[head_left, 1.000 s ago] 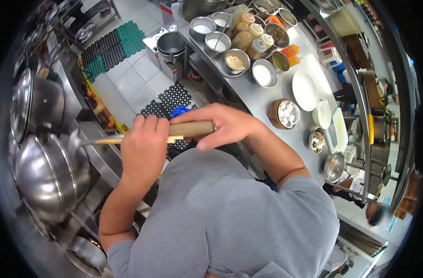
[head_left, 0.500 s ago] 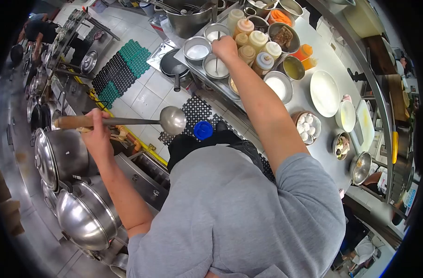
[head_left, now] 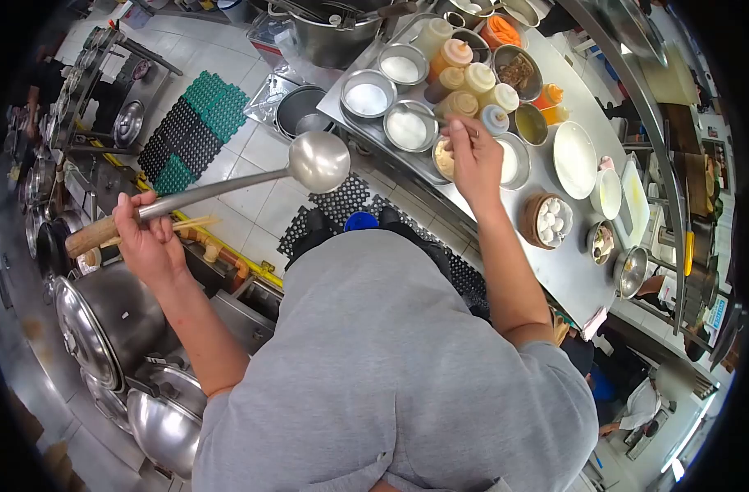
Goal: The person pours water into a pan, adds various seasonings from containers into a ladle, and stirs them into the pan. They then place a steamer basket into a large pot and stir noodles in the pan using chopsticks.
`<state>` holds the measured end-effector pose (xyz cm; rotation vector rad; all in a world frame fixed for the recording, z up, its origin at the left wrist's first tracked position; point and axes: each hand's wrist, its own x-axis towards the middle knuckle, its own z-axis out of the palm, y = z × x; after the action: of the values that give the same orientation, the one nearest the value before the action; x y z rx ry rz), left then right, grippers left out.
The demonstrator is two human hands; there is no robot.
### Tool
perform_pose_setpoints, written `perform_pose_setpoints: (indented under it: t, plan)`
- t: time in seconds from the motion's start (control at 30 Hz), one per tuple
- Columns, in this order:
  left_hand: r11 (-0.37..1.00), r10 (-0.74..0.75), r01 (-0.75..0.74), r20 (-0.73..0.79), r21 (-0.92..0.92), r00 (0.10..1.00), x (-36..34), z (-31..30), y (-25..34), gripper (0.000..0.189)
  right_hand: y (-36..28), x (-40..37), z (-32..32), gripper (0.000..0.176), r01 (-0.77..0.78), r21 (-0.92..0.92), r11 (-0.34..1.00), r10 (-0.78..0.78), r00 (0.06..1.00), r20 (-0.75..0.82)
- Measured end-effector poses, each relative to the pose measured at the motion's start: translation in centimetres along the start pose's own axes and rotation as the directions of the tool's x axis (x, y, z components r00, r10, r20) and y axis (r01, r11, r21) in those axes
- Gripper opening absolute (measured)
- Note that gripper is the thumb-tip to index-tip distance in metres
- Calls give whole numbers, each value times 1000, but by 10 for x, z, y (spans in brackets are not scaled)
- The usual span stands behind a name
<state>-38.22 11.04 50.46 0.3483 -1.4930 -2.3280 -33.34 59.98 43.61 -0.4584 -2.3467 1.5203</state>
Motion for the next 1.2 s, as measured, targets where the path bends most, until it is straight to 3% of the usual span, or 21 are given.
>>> perform_pose_setpoints:
  t: [0.17,0.37,0.4,0.47,0.6,0.93,1.03,1.13,1.17,1.2]
  plan:
    - [1000,19,-19,-3,7,1000,28,14,-5,32,44,20,81,35,-36,192,981,48,997,-57]
    - [997,71,-68,-77,42,995,27,25,-2,37,74,36,122,29,-237,459,856,299,952,-66]
    - [997,76,-74,-76,29,994,26,24,-2,38,74,37,122,29,-239,462,854,300,952,-64]
    - [996,84,-83,-73,19,994,25,24,-2,38,75,40,119,29,-345,636,691,458,889,-16]
    - [993,110,-106,-111,41,988,20,25,-1,39,86,42,100,29,-386,727,568,496,866,72]
    - [996,91,-91,-142,8,986,10,29,-9,37,65,27,67,31,-394,739,546,487,867,103]
    - [995,89,-93,-127,-31,988,7,29,-14,38,44,12,61,34,-381,729,569,442,889,120]
    - [996,73,-79,-149,-36,986,-1,40,-16,39,9,-15,62,29,-195,439,877,145,979,145]
    - [997,57,-65,-160,-47,985,-2,43,-16,39,4,-19,57,29,-199,439,876,147,978,148]
    - [996,59,-67,-135,-58,989,-1,42,-18,39,2,-22,50,26,206,167,964,-221,972,76]
